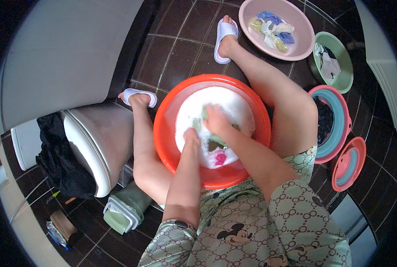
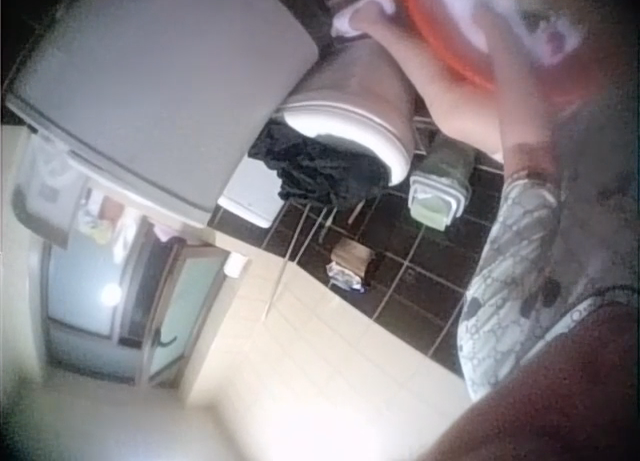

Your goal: The person washes various pieces of clothing by hand in a basin of soapy water, rubbing the fabric together, wringing them out, and placing them into other basins.

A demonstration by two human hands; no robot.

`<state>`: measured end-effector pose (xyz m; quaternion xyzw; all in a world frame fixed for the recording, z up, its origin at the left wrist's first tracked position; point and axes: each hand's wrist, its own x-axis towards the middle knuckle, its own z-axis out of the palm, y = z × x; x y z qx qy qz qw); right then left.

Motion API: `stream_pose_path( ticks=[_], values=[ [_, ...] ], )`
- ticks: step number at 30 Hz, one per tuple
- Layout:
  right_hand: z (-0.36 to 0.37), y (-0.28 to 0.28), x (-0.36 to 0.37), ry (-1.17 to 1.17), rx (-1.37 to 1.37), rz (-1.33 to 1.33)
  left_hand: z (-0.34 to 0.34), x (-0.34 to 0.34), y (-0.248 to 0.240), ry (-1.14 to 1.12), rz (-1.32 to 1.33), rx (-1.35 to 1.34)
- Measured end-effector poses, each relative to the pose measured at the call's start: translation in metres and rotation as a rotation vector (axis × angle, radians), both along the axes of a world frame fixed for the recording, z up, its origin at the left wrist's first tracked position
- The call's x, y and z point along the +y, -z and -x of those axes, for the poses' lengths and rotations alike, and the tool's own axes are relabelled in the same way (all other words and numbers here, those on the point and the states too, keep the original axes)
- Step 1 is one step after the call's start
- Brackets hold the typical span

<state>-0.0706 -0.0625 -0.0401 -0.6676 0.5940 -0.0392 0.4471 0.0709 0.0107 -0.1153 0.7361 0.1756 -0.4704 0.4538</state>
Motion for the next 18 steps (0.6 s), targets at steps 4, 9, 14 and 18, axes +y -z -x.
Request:
stream_pose_path(
  ticks=[4,9,14,18],
  values=[
    [0.014,0.034,-0.031,-0.160,-0.114,-0.061,0.007,-0.016,-0.013,0.109,-0.051,0.017],
    [-0.004,-0.010,-0.011,0.116,-0.208,0.161,0.028,-0.037,-0.088,0.126,0.128,0.175],
    [0.006,-0.135,0.050,-0.008,-0.476,0.152,0.032,-0.046,-0.145,0.265,0.516,0.530],
    [0.005,-0.137,0.057,-0.020,-0.540,0.423,0.023,-0.033,-0.117,0.279,0.686,0.645]
  ],
)
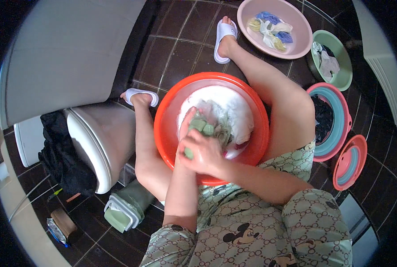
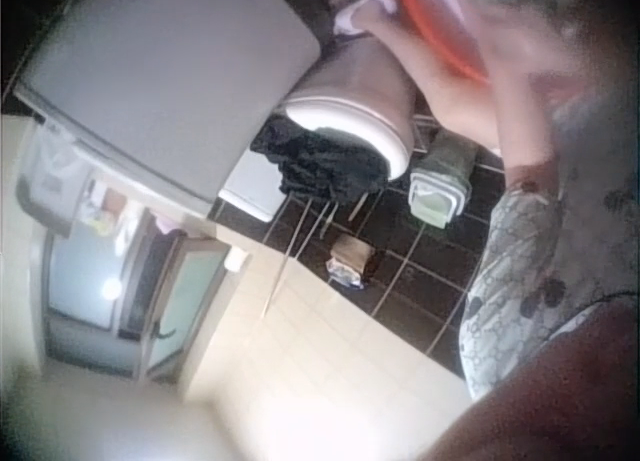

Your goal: The person washes various pieces of clothing by hand in a basin of soapy water, rubbing the fabric together, wringing them out, and placing them into other basins.

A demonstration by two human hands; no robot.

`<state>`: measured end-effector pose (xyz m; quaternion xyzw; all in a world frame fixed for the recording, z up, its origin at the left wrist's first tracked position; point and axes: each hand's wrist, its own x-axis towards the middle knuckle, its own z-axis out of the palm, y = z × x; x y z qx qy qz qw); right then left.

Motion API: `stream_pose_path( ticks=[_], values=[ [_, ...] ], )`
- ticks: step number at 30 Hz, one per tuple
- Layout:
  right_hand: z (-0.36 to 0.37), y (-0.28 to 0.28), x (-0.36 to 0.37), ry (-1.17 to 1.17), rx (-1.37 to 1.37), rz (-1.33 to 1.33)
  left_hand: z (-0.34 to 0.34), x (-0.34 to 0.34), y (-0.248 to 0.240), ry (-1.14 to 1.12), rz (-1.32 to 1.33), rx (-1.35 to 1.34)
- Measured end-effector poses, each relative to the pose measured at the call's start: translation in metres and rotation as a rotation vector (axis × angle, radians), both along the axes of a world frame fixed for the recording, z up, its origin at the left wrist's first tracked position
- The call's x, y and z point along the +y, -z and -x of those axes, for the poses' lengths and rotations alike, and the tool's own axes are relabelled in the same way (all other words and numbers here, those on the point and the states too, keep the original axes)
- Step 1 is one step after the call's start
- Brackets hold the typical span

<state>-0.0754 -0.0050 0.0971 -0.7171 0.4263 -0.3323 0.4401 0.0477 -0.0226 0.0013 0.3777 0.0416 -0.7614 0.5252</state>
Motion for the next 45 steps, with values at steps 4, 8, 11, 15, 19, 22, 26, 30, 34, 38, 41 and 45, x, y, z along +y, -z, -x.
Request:
stream_pose_path(
  ticks=[4,8,11,15,19,22,26,30,34,38,41,45],
  values=[
    [0.007,0.044,-0.058,0.292,0.202,0.032,0.044,-0.011,-0.041,-0.163,-0.028,-0.023],
    [-0.004,0.014,-0.028,0.200,0.122,0.034,0.011,0.010,-0.001,-0.112,0.081,0.129],
    [0.009,0.022,-0.032,0.197,0.122,-0.021,0.030,0.004,-0.029,-0.074,0.257,0.139],
    [0.020,0.038,-0.074,0.139,0.221,-0.556,0.047,-0.010,-0.072,-0.256,-0.268,-0.272],
    [0.029,0.061,-0.071,0.154,-0.059,-0.406,0.016,-0.004,-0.061,-0.195,-0.195,-0.262],
    [0.038,0.054,-0.092,-0.337,-0.729,-1.301,-0.006,-0.007,-0.065,0.137,0.044,-0.880],
    [0.035,0.065,-0.102,-0.207,-0.194,-1.119,-0.007,-0.011,-0.051,-0.131,0.155,-0.901],
    [0.004,0.129,-0.100,0.116,-0.086,-0.489,0.003,-0.006,-0.003,-0.129,-0.153,-0.792],
    [-0.008,0.164,-0.061,0.058,0.080,-0.377,0.013,0.005,0.038,-0.127,-0.260,-0.638],
    [-0.001,0.186,-0.079,-0.113,0.271,-0.697,0.004,0.007,0.066,0.121,-0.420,-0.875],
    [-0.001,0.176,-0.075,0.156,0.261,-0.481,0.014,-0.004,0.059,-0.019,-0.515,-0.776],
    [-0.023,0.056,-0.056,0.034,0.186,-0.121,-0.013,-0.004,0.032,-0.121,-0.099,0.139]
  ],
)
